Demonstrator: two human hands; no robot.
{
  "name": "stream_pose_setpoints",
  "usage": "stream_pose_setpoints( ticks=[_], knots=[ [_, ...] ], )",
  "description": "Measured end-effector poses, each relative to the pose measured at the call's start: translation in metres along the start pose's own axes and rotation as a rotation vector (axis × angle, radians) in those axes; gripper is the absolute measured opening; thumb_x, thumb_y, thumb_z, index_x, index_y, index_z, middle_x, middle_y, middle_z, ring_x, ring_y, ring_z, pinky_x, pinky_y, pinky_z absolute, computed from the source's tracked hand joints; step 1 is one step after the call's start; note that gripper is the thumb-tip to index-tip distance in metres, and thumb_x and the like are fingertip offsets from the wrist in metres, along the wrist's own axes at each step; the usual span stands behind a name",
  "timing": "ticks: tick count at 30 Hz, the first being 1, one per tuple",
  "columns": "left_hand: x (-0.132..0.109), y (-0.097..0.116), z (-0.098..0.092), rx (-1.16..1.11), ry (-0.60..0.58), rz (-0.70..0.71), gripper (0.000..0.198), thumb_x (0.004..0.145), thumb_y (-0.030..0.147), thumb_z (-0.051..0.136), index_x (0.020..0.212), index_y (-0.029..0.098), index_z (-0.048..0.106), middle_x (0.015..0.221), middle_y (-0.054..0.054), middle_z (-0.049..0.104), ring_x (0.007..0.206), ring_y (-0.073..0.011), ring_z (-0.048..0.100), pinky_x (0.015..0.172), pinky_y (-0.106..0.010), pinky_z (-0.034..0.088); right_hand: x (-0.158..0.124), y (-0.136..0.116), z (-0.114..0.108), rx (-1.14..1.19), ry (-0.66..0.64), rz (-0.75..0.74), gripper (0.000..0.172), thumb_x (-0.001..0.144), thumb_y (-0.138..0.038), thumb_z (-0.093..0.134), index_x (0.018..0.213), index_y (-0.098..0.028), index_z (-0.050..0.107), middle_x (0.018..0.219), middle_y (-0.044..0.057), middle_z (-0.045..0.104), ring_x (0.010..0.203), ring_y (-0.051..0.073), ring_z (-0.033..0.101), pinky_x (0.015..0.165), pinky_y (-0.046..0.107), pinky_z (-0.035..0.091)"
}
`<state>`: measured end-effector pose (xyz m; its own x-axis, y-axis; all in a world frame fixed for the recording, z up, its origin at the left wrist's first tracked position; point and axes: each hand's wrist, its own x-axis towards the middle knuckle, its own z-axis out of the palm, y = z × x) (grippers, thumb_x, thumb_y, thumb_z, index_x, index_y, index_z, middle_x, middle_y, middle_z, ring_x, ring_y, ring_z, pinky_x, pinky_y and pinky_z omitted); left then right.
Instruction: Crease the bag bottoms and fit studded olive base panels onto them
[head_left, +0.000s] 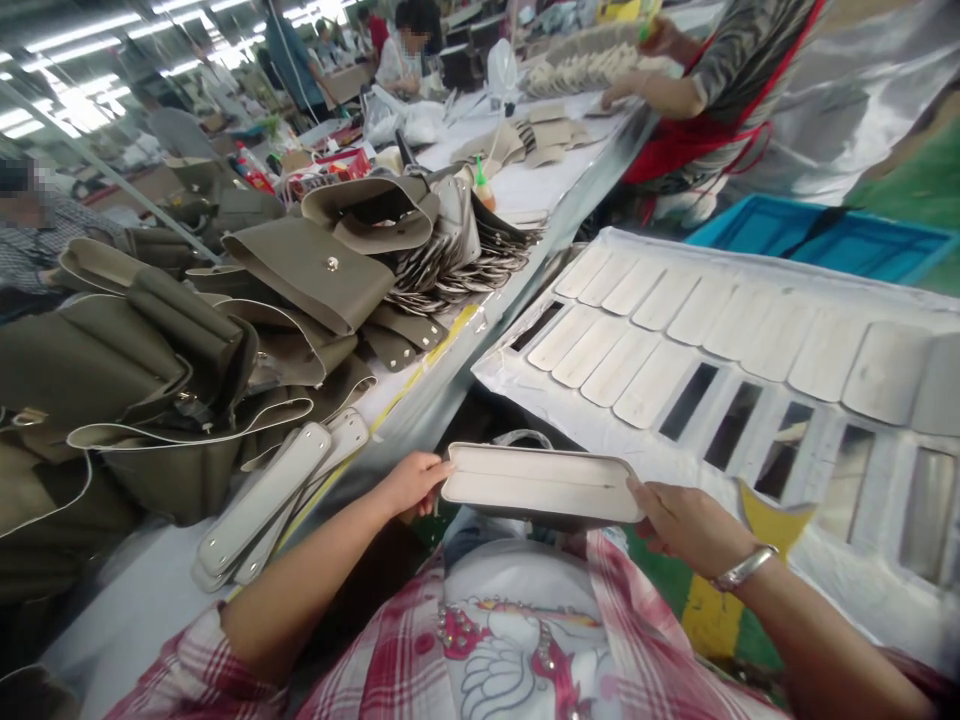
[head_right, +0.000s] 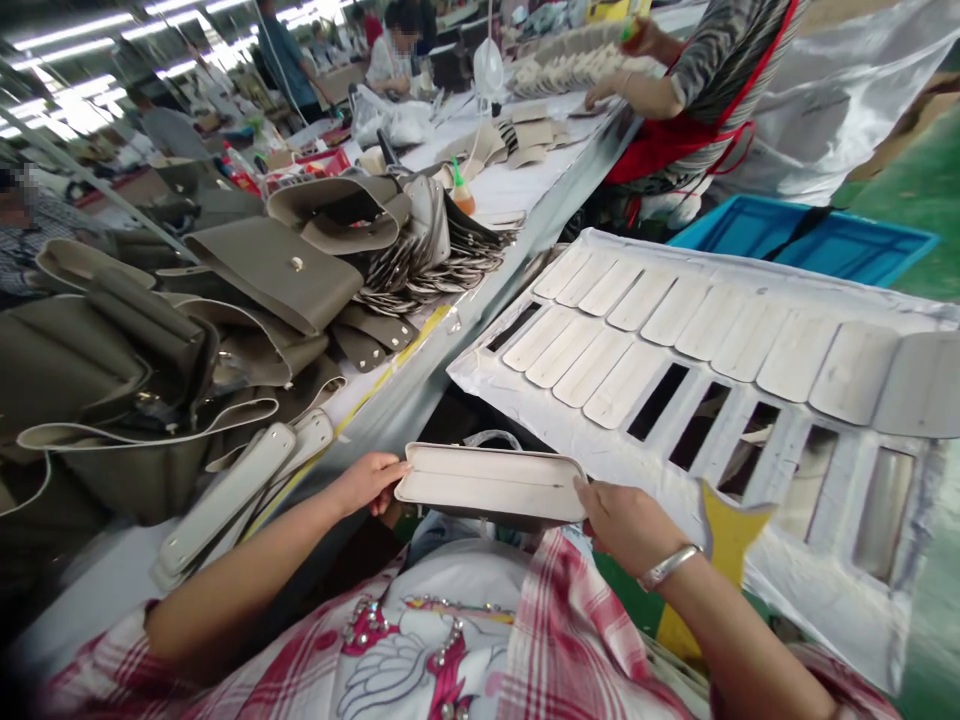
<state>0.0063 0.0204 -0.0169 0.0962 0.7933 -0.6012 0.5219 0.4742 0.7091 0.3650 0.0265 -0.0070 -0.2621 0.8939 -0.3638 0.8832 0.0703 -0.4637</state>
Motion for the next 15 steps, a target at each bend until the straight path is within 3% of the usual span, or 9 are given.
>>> stream_pose_setpoints(
  ticks=[3, 5, 7, 10, 12, 13, 15],
  knots=[
    [-0.004, 0.003, 0.000, 0.078, 0.000, -0.015, 0.051, 0.070, 0.069, 0.047, 0.060, 0.019, 0.041, 0.034, 0.006, 0.039, 0.029, -0.0111, 0.040, 0.032, -0.019, 0.028, -0.004, -0.006, -0.008, 0.385, -0.166, 0.249, 0.063, 0.095, -0.044, 0.017, 0.057, -0.013, 0.056, 0.057, 0.012, 0.063, 0.043, 0.013, 0.058, 0.046, 0.021, 0.047],
    [-0.006, 0.003, -0.001, 0.202, 0.017, -0.057, 0.053, 0.072, 0.071, 0.039, 0.061, 0.019, 0.041, 0.033, 0.007, 0.034, 0.028, -0.0116, 0.036, 0.032, -0.020, 0.026, -0.005, -0.004, -0.009, 0.477, -0.176, 0.323, 0.064, 0.095, -0.044, 0.018, 0.055, -0.012, 0.055, 0.052, 0.011, 0.061, 0.041, 0.012, 0.056, 0.044, 0.020, 0.047],
    [-0.007, 0.003, 0.000, 0.406, 0.001, -0.021, 0.052, 0.079, 0.067, 0.033, 0.060, 0.019, 0.042, 0.036, 0.005, 0.036, 0.034, -0.0135, 0.042, 0.038, -0.022, 0.028, -0.005, 0.002, -0.008, 0.552, -0.166, 0.340, 0.059, 0.095, -0.044, 0.020, 0.060, -0.012, 0.055, 0.052, 0.009, 0.062, 0.039, 0.012, 0.055, 0.041, 0.020, 0.046],
    [-0.019, 0.015, 0.017, 0.723, 0.176, 0.244, 0.043, 0.086, 0.052, 0.034, 0.059, 0.019, 0.044, 0.051, 0.000, 0.049, 0.053, -0.0170, 0.053, 0.052, -0.025, 0.035, -0.008, 0.009, -0.005, 0.565, -0.157, 0.293, 0.052, 0.094, -0.044, 0.024, 0.063, -0.014, 0.052, 0.055, 0.006, 0.063, 0.040, 0.012, 0.056, 0.040, 0.020, 0.046],
    [-0.028, 0.032, 0.044, 0.792, 0.303, 0.510, 0.036, 0.088, 0.044, 0.037, 0.065, 0.019, 0.049, 0.065, -0.004, 0.056, 0.066, -0.0192, 0.056, 0.063, -0.028, 0.039, -0.011, 0.009, -0.005, 0.518, -0.154, 0.249, 0.043, 0.092, -0.042, 0.033, 0.063, -0.015, 0.049, 0.058, 0.004, 0.064, 0.043, 0.012, 0.058, 0.040, 0.019, 0.046],
    [-0.030, 0.043, 0.061, 0.781, 0.296, 0.657, 0.033, 0.088, 0.042, 0.038, 0.071, 0.018, 0.053, 0.073, -0.006, 0.059, 0.073, -0.0204, 0.057, 0.069, -0.030, 0.042, -0.012, 0.007, -0.005, 0.489, -0.152, 0.234, 0.037, 0.090, -0.039, 0.037, 0.064, -0.016, 0.048, 0.059, 0.003, 0.064, 0.044, 0.012, 0.058, 0.040, 0.018, 0.045],
    [-0.027, 0.065, 0.094, 0.763, 0.149, 0.922, 0.029, 0.088, 0.040, 0.043, 0.098, 0.017, 0.058, 0.106, -0.011, 0.060, 0.098, -0.0233, 0.054, 0.086, -0.033, 0.042, -0.012, 0.003, -0.007, 0.411, -0.143, 0.211, 0.030, 0.087, -0.033, 0.043, 0.062, -0.017, 0.046, 0.058, 0.002, 0.064, 0.045, 0.012, 0.059, 0.041, 0.017, 0.043]
  ],
)
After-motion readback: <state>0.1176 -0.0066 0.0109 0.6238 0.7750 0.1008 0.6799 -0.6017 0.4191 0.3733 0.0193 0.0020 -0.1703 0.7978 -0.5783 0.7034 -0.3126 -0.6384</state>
